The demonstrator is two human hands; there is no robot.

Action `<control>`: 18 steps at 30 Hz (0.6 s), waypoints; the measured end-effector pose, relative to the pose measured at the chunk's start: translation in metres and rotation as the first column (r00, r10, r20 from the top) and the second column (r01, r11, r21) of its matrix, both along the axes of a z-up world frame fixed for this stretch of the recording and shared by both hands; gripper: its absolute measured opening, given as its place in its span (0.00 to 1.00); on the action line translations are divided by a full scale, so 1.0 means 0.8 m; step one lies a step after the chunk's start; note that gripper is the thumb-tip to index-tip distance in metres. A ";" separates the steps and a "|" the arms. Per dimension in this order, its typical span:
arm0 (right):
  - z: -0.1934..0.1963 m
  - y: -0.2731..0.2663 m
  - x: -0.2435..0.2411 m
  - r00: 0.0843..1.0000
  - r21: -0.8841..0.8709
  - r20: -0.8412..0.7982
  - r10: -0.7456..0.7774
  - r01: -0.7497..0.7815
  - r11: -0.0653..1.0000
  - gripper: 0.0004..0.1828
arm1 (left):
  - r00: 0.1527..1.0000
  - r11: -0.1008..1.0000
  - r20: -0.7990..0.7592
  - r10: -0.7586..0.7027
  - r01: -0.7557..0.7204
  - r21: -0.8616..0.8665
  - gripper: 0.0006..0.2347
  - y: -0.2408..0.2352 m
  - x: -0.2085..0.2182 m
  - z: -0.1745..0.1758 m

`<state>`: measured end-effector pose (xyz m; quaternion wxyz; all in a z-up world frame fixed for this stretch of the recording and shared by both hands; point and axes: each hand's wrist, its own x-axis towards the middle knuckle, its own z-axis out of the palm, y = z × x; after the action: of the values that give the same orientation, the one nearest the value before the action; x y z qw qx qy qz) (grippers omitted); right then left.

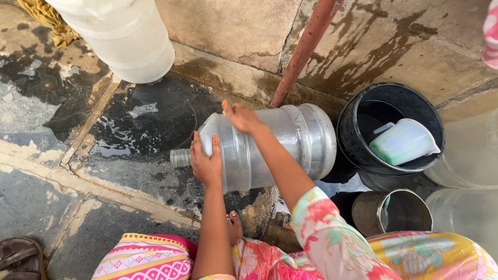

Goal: The person scrubs the exterior of a large plastic water jug using a yellow sponge and then shakes the jug by hand.

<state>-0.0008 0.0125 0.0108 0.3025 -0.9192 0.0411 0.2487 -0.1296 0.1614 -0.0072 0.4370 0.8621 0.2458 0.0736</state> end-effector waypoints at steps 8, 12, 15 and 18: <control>-0.044 -0.012 -0.249 0.420 -0.372 0.715 0.559 -0.449 0.813 0.32 | 1.000 0.999 -0.008 -0.019 0.018 -0.037 0.31 0.000 0.004 0.002; -0.037 -0.068 -0.215 0.535 -0.409 0.481 0.695 -0.564 0.717 0.33 | 0.999 0.998 0.014 -0.047 0.048 -0.033 0.31 0.005 0.005 -0.001; 0.016 -0.120 -0.179 0.766 -0.534 0.575 0.287 0.085 0.841 0.47 | 0.999 0.998 -0.003 -0.050 0.050 -0.050 0.32 0.005 0.005 0.002; 0.041 -0.117 -0.180 0.828 -0.460 0.552 0.101 0.202 0.865 0.45 | 0.998 0.997 -0.030 -0.047 0.045 -0.059 0.33 0.004 0.008 0.008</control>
<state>-0.1445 -0.0809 0.0433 0.0593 -0.9957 0.0390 -0.0587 -0.1230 0.1647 -0.0007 0.4596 0.8554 0.2349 0.0430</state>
